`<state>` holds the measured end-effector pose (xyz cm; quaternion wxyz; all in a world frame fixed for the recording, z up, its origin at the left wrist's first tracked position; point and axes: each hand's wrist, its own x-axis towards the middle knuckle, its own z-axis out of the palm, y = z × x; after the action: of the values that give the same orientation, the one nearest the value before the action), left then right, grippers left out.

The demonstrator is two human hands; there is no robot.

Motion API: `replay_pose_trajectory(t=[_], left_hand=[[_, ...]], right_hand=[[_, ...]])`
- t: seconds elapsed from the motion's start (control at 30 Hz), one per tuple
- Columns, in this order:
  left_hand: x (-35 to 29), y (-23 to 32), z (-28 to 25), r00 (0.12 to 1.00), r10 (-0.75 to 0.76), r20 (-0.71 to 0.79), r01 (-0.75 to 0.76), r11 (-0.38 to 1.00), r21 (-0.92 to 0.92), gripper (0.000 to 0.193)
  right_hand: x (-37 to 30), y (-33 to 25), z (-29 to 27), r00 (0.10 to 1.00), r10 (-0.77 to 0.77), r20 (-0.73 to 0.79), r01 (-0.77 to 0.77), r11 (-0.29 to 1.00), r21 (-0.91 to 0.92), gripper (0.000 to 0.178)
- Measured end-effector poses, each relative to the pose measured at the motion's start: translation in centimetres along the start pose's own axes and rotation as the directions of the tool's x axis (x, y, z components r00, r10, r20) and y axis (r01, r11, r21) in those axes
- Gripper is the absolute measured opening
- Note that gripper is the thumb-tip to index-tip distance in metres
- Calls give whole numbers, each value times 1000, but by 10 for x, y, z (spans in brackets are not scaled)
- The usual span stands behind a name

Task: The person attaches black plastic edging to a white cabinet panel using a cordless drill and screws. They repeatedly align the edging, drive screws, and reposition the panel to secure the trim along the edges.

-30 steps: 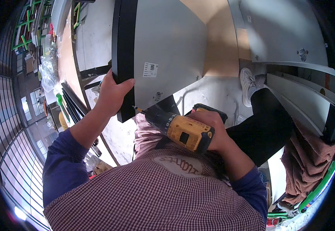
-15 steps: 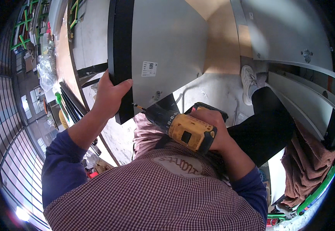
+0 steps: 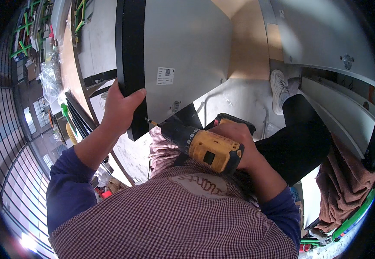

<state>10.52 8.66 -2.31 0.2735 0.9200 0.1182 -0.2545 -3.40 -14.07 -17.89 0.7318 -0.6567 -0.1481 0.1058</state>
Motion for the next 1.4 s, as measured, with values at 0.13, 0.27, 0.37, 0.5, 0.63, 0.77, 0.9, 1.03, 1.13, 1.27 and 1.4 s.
replay_pose_trajectory(t=[0.13,0.27,0.37,0.5,0.63,0.77,0.9,1.03,1.13,1.27,1.4], left_hand=[[1,1,-1,1000,-2,11,2,1000,-5,55],[1,2,1,1000,-12,18,12,1000,2,55],[-1,2,4,998,14,-67,-15,1000,-21,35],[-1,3,5,998,25,-63,-27,999,-34,36],[-1,1,5,997,28,-69,-31,998,-46,36],[-1,0,5,998,13,-63,-18,998,-67,36],[0,0,5,998,33,-49,-37,996,-81,36],[2,-2,4,999,22,-31,-23,998,-57,34],[2,-3,4,999,30,-31,-32,998,-57,33],[1,-2,5,998,57,-35,-60,994,-90,33],[-1,-1,5,999,31,-29,-33,996,-81,34]], right_hand=[[1,-2,-1,1000,-8,-11,8,1000,-1,47],[1,-4,-2,997,70,39,-71,997,3,48],[1,-5,-3,997,68,35,-67,998,-10,48],[2,-4,-3,998,46,30,-46,999,-10,48],[2,-3,-4,998,56,35,-55,998,-12,48],[3,-1,-4,999,10,36,-10,1000,-2,44],[6,0,-4,998,-33,57,36,998,-53,38],[8,-2,-7,996,-48,78,55,994,-91,37],[9,-3,-10,996,-55,74,64,990,-125,37],[11,-2,-12,995,-68,78,77,989,-124,37],[13,-1,-12,994,-84,74,89,993,-75,38]])
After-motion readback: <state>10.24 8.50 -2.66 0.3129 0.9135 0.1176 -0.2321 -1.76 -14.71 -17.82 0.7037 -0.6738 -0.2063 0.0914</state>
